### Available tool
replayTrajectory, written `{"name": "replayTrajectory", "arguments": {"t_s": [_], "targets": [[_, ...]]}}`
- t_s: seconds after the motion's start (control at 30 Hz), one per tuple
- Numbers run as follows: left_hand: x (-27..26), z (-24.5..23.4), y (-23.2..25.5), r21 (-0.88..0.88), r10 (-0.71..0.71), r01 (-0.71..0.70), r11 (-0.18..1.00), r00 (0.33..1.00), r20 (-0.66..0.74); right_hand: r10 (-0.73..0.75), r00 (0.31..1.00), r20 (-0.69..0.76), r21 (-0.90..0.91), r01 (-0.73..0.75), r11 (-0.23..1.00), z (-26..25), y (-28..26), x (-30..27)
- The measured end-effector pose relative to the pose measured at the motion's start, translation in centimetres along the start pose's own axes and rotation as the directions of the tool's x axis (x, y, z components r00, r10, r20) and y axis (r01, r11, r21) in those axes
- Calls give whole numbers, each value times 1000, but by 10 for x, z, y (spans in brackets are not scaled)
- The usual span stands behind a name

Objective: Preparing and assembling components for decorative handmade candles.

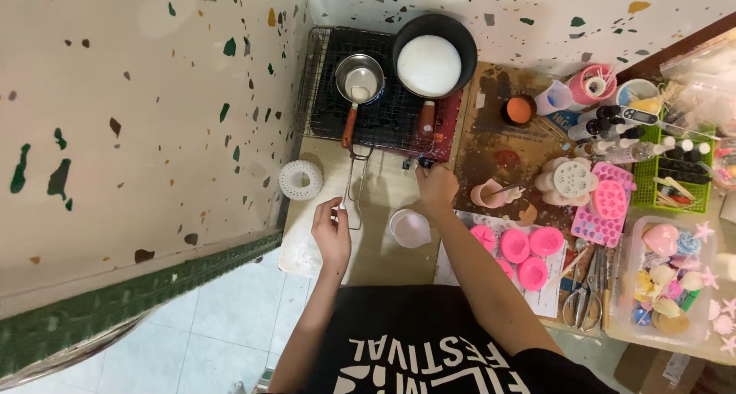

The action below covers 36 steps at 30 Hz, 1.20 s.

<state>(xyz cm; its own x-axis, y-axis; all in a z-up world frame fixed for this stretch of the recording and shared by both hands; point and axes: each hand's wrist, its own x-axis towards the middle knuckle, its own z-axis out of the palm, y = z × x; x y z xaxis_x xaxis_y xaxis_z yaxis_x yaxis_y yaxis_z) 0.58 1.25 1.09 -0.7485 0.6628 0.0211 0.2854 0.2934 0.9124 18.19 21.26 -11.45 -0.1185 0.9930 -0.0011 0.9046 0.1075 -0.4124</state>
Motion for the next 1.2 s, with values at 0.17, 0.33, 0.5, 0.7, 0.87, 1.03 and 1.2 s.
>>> {"name": "replayTrajectory", "arguments": {"t_s": [0.17, 0.33, 0.5, 0.7, 0.87, 1.03, 1.2], "targets": [[-3, 2, 7, -21, 26, -25, 999, 999, 23, 25, 999, 36, -18, -24, 1000, -2, 0, 5], [-8, 2, 12, -36, 19, -18, 999, 999, 37, 85, 994, 66, -47, -82, 996, -6, 2, 2], [-18, 0, -2, 3, 61, -61, 998, 998, -6, -33, 965, -261, 430, 147, 891, -41, 42, -26], [-19, -3, -8, 25, 72, -72, 997, 997, -35, 289, 839, -462, 413, -86, 907, -145, 134, -10], [-21, -3, 4, 0, 105, -105, 994, 993, -46, 233, 972, -6, 621, -179, 763, -103, 192, 23], [-24, -5, 0, -5, 102, -103, 995, 993, -59, -49, 997, 52, 342, 28, 939, -112, 175, 8], [-25, -6, -5, -17, 103, -105, 994, 991, -81, -252, 968, -5, 322, 240, 916, -128, 148, -2]]}}
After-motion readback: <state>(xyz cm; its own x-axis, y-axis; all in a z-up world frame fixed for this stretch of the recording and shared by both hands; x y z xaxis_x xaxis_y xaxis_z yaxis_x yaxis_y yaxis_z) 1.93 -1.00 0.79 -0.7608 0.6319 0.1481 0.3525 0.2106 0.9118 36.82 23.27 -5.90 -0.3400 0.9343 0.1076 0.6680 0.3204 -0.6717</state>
